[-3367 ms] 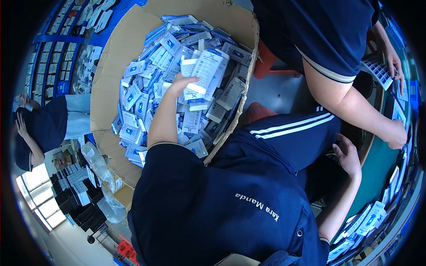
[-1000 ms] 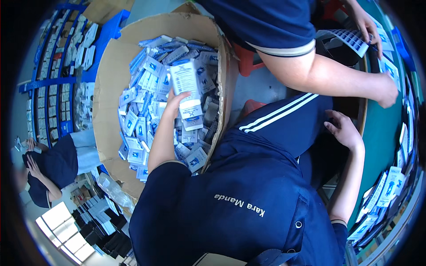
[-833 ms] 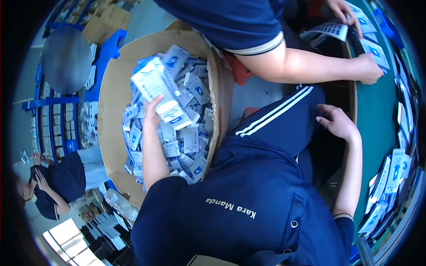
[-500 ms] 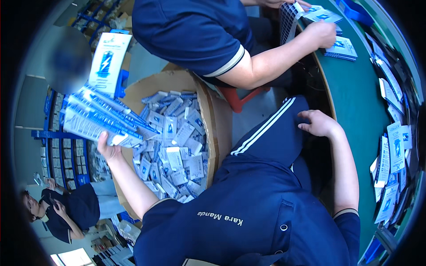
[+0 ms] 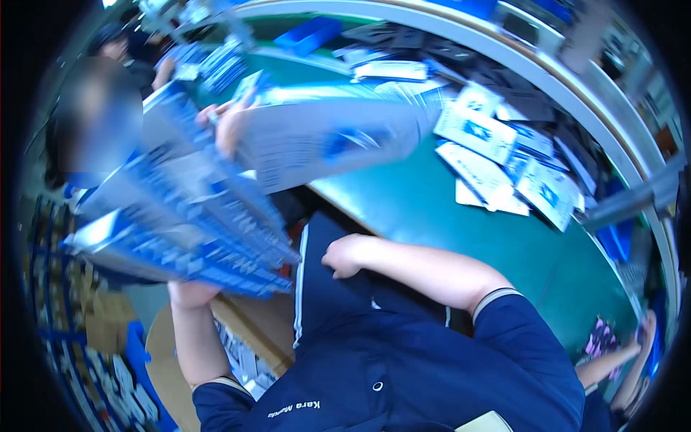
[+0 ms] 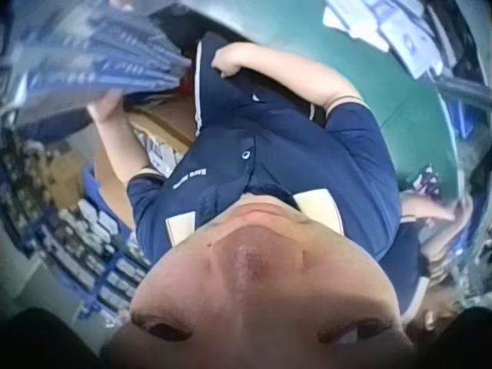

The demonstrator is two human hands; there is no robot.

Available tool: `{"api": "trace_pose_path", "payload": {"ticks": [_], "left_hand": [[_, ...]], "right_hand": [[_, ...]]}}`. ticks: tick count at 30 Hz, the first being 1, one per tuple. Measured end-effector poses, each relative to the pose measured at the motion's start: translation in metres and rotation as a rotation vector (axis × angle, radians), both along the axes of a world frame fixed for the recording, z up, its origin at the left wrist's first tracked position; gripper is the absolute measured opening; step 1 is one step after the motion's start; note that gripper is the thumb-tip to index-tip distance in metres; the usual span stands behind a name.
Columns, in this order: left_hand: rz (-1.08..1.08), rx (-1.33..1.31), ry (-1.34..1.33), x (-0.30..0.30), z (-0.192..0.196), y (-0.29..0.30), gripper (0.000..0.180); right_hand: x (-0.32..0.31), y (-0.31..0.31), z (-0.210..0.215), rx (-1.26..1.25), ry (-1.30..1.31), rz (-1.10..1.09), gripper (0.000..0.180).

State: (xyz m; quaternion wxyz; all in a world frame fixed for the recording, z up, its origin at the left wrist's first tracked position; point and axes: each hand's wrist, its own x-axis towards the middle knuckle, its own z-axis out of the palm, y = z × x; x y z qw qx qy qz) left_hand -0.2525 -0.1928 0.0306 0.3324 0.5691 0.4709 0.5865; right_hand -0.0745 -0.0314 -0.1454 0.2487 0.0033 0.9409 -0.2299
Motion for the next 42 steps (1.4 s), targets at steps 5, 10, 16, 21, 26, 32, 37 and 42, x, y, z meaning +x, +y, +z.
{"api": "trace_pose_path", "payload": {"ticks": [5, 10, 16, 21, 26, 32, 37, 42], "left_hand": [[-0.14, -0.045, 0.519, 0.124, 0.036, 0.163, 0.076], [-0.175, 0.639, 1.057, 0.225, -0.009, 0.265, 0.076], [0.038, 0.91, 1.188, 0.28, -0.056, 0.342, 0.068], [0.061, 1.005, 1.075, 0.337, -0.087, 0.383, 0.036], [-0.135, 0.866, 0.938, 0.333, -0.103, 0.36, 0.054], [-0.212, 0.741, 0.808, 0.225, -0.1, 0.225, 0.036], [0.265, 0.446, 0.911, 0.082, -0.111, 0.042, 0.038], [1.455, -0.047, 0.732, 0.017, -0.184, -0.149, 0.026]], "right_hand": [[0.031, 0.0, 0.009, -0.011, -0.056, -0.017, 0.041], [0.04, 0.01, 0.021, -0.16, 0.076, -0.128, 0.041], [0.021, -0.005, -0.023, -0.168, 0.465, -0.152, 0.037], [0.005, 0.011, -0.098, -0.829, 0.619, -0.247, 0.045], [0.05, 0.022, -0.056, -0.759, 0.526, -0.252, 0.04], [0.039, 0.021, 0.017, -0.615, 0.485, -0.441, 0.033], [0.019, 0.017, 0.025, -0.423, 0.91, -0.354, 0.012], [0.014, 0.02, 0.042, -0.202, 0.952, -0.398, 0.005]]}}
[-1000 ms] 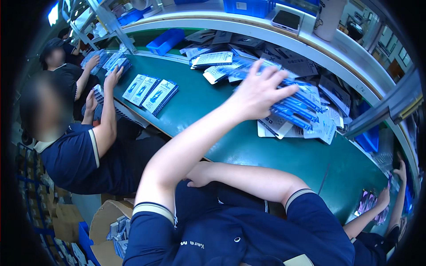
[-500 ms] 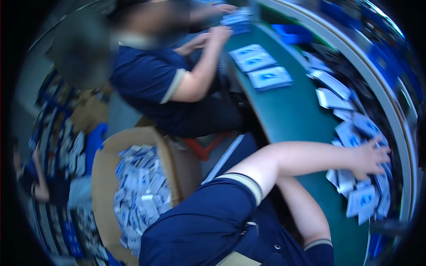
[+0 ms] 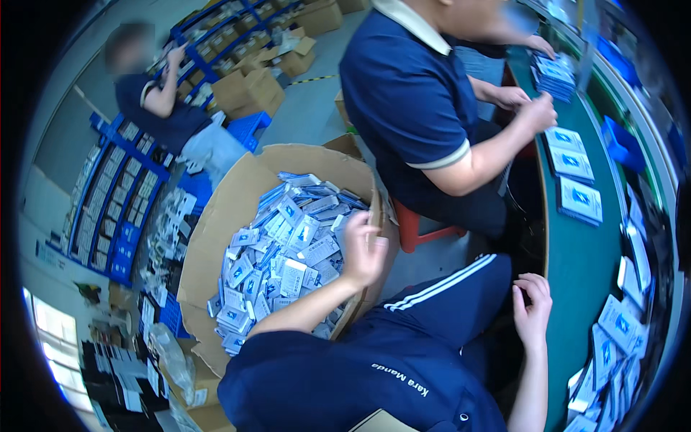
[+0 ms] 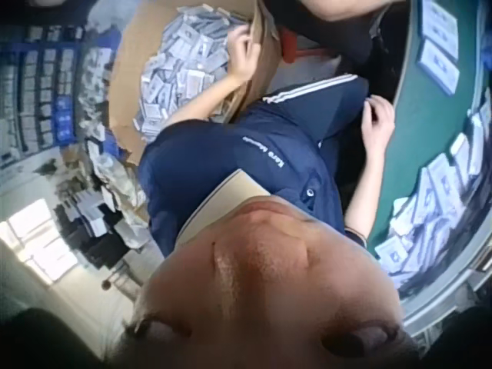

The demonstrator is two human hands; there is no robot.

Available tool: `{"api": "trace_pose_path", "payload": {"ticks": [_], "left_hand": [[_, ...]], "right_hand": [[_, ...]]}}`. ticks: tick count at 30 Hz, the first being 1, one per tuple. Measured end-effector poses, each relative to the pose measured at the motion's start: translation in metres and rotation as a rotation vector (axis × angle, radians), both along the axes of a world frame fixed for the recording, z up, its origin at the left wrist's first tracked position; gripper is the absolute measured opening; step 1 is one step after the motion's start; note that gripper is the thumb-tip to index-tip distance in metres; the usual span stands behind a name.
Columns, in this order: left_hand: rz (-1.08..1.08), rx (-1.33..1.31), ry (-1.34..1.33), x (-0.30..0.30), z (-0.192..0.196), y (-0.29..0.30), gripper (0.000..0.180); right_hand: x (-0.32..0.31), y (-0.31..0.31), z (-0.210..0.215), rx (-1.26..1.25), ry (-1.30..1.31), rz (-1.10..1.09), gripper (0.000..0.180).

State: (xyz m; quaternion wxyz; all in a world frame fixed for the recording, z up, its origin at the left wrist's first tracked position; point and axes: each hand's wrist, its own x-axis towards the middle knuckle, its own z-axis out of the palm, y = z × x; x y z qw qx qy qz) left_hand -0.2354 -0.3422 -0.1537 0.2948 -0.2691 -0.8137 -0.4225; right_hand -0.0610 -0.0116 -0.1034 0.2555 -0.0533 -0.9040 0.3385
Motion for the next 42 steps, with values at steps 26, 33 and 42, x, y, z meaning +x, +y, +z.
{"api": "trace_pose_path", "payload": {"ticks": [26, 33, 42], "left_hand": [[-0.077, -1.329, -1.464, 0.039, -0.24, -0.257, 0.101], [-0.387, -1.784, -0.899, 0.036, -0.19, -0.203, 0.108], [-0.682, -1.662, -1.215, 0.034, -0.212, -0.206, 0.079]], "right_hand": [[-0.071, 0.045, -0.006, 0.376, -0.32, -0.097, 0.028], [-0.064, 0.049, -0.002, 0.348, -0.32, -0.122, 0.028], [-0.066, 0.05, -0.005, 0.303, -0.306, -0.112, 0.024]]}}
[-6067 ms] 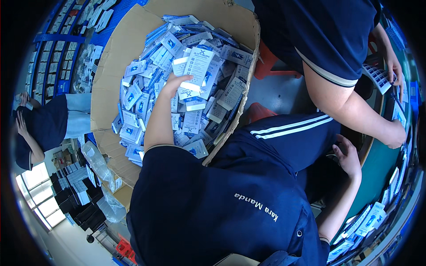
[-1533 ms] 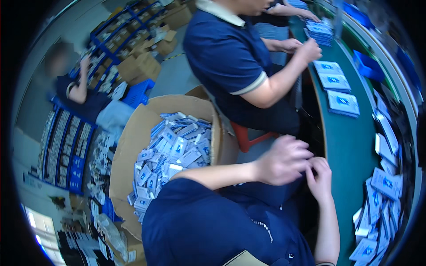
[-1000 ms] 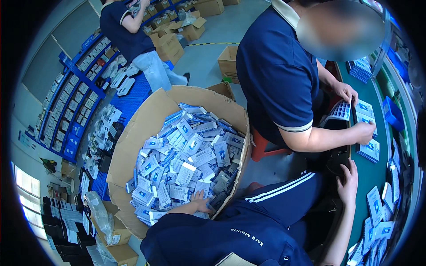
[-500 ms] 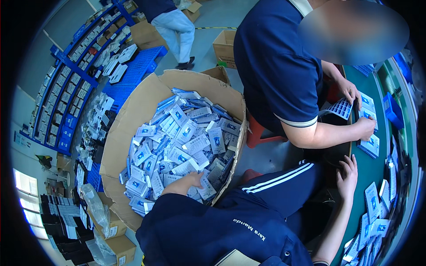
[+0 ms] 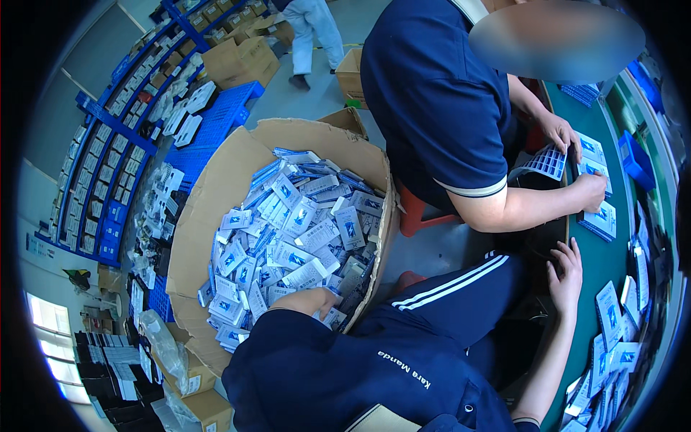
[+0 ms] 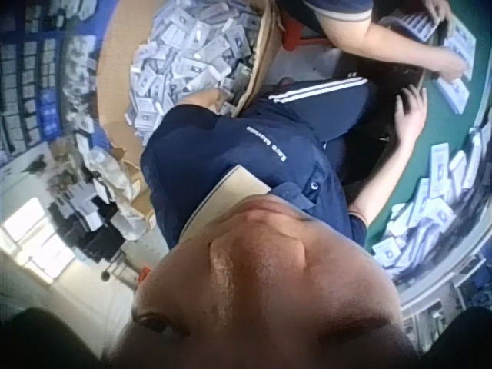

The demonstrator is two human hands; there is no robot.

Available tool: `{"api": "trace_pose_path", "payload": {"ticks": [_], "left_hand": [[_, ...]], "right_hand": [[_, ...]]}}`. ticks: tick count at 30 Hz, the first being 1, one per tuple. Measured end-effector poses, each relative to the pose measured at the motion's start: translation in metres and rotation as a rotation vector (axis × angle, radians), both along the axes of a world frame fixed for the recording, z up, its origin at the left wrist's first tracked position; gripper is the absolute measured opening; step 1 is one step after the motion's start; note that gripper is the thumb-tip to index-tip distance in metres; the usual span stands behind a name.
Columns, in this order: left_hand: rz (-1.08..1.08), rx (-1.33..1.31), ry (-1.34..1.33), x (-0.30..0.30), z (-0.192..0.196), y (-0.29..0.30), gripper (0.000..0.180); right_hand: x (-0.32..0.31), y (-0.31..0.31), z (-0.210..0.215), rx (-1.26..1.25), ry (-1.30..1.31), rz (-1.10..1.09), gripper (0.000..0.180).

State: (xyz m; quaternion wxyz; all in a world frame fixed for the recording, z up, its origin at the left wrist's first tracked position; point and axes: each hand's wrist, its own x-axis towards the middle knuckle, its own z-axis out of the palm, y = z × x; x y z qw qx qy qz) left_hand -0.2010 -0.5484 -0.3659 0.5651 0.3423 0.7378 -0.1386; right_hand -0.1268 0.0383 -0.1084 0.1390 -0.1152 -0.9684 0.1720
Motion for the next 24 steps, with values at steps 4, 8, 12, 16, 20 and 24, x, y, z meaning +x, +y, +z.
{"api": "trace_pose_path", "payload": {"ticks": [4, 8, 12, 16, 20, 24], "left_hand": [[-0.034, 0.002, -0.031, 0.0, 0.01, -0.005, 0.077], [-0.069, 0.019, -0.067, -0.001, 0.008, -0.012, 0.075], [0.16, 0.056, 0.021, -0.029, 0.036, -0.026, 0.07], [0.556, 0.261, 0.308, -0.093, 0.085, -0.046, 0.066], [0.624, 0.105, -0.01, -0.137, 0.156, -0.04, 0.066], [0.187, -0.262, -0.617, -0.101, 0.121, -0.047, 0.072]], "right_hand": [[0.002, 0.001, 0.002, -0.037, 0.013, -0.016, 0.023], [-0.002, -0.003, 0.005, -0.033, 0.014, -0.001, 0.022], [-0.002, -0.005, 0.004, -0.054, 0.021, -0.009, 0.021], [0.002, -0.002, 0.005, -0.049, 0.025, -0.004, 0.021], [0.006, -0.001, 0.006, -0.04, 0.032, -0.019, 0.02], [0.003, 0.0, 0.001, -0.042, 0.041, 0.038, 0.021]]}}
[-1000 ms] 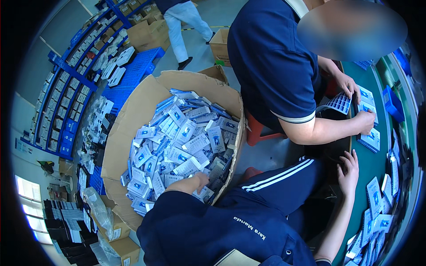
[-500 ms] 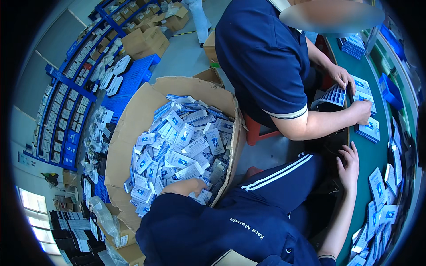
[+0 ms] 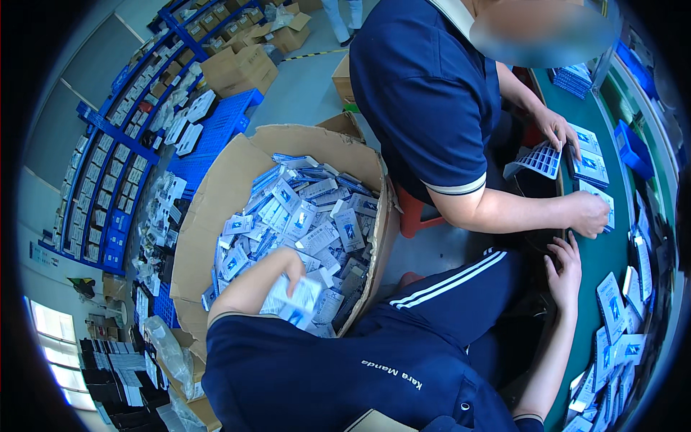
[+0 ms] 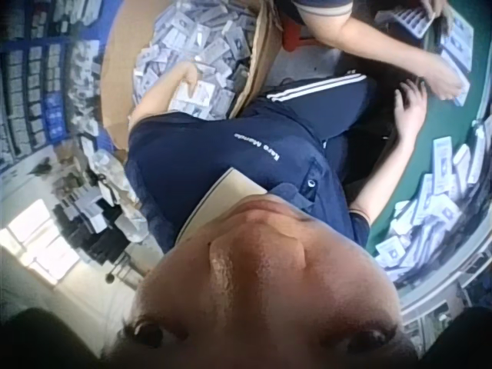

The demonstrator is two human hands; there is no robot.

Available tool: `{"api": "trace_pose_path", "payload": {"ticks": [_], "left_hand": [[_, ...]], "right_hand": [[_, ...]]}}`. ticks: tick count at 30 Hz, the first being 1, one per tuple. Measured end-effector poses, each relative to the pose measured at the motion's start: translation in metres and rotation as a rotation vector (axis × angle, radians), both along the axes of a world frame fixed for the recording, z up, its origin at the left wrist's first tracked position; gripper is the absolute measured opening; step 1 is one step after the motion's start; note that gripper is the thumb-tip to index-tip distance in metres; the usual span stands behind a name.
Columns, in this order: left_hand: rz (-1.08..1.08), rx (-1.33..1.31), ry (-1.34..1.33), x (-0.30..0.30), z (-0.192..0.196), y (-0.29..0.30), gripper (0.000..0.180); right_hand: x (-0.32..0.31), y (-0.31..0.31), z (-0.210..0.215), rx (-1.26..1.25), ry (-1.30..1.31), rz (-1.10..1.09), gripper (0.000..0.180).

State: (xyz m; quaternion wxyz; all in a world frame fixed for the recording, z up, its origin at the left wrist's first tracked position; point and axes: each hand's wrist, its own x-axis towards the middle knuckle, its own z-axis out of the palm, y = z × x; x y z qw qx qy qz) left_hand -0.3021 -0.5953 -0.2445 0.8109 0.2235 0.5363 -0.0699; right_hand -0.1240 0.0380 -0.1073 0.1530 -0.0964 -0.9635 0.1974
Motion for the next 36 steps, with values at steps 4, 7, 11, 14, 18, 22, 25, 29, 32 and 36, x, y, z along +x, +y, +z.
{"api": "trace_pose_path", "payload": {"ticks": [4, 7, 11, 14, 18, 22, 25, 29, 32, 36], "left_hand": [[-0.232, 0.152, 0.126, 0.087, -0.03, 0.052, 0.095], [-0.14, 0.232, 0.223, 0.129, -0.051, 0.053, 0.104], [-0.14, 0.422, 0.445, 0.146, -0.066, 0.028, 0.106], [0.38, 0.543, 0.665, 0.163, -0.063, -0.01, 0.1], [0.432, 0.509, 0.656, 0.161, -0.069, -0.015, 0.102], [0.475, 0.48, 0.64, 0.162, -0.065, -0.013, 0.103], [0.509, 0.454, 0.638, 0.156, -0.062, -0.016, 0.104], [0.543, 0.427, 0.639, 0.139, -0.058, -0.019, 0.105], [0.581, 0.408, 0.636, 0.133, -0.057, -0.019, 0.106], [0.638, 0.376, 0.622, 0.132, -0.057, -0.019, 0.108]], "right_hand": [[0.002, 0.001, 0.001, -0.021, -0.012, -0.021, 0.021], [0.001, -0.002, 0.003, -0.025, 0.006, -0.012, 0.021], [0.007, 0.002, 0.011, -0.009, 0.023, -0.018, 0.022], [0.0, 0.0, 0.002, -0.059, 0.001, -0.016, 0.022], [0.0, -0.005, 0.005, -0.071, 0.005, -0.029, 0.022], [0.006, 0.001, 0.006, -0.056, 0.003, -0.035, 0.022], [0.006, 0.001, 0.006, -0.066, 0.004, -0.038, 0.022], [0.005, 0.001, 0.003, -0.095, 0.006, -0.034, 0.021], [0.005, -0.001, 0.003, -0.099, 0.007, -0.035, 0.021], [0.007, 0.003, 0.002, -0.099, 0.019, -0.03, 0.021]]}}
